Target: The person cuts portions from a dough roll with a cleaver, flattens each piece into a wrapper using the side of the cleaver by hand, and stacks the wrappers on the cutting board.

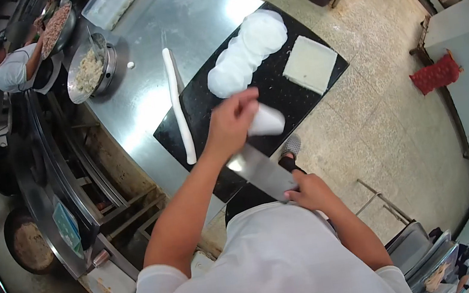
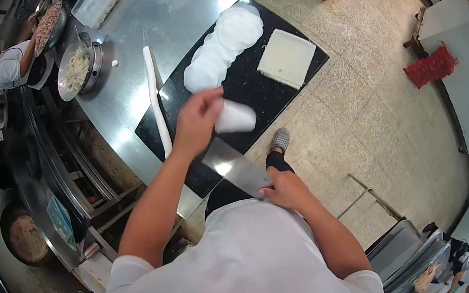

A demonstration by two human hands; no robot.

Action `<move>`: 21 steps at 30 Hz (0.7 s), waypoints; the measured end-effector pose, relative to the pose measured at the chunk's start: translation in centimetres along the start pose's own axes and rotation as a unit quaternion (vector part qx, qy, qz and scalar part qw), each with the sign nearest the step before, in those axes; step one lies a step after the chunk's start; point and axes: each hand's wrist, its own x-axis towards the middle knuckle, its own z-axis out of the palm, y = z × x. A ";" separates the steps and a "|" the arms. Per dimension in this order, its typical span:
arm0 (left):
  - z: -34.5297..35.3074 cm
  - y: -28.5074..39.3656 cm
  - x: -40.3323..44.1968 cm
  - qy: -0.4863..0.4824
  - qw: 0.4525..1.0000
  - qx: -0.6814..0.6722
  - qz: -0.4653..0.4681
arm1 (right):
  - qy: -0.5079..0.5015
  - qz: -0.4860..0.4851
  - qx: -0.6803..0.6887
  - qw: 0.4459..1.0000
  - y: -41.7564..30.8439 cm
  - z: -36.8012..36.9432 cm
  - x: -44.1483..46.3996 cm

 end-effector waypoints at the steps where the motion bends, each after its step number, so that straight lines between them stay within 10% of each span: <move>1: 0.7 0.5 2.9 0.008 0.999 0.007 -0.033 | 0.001 -0.002 -0.002 1.000 1.2 -1.1 -0.7; 6: 4.2 -5.3 14.5 0.058 0.971 -0.196 -0.128 | 0.124 0.010 0.097 0.987 4.3 -6.5 -2.9; 8: 4.1 -6.3 14.7 0.185 0.981 0.030 -0.057 | 0.137 -0.012 0.090 0.986 4.2 -8.5 -3.0; 15: -3.2 -7.7 -3.0 0.189 0.912 0.340 0.134 | 0.317 -0.185 0.395 0.842 3.9 -9.3 6.3; 21: -7.7 -13.2 -13.8 0.218 0.916 0.332 -0.056 | 0.253 0.084 0.571 0.777 2.4 -5.9 10.0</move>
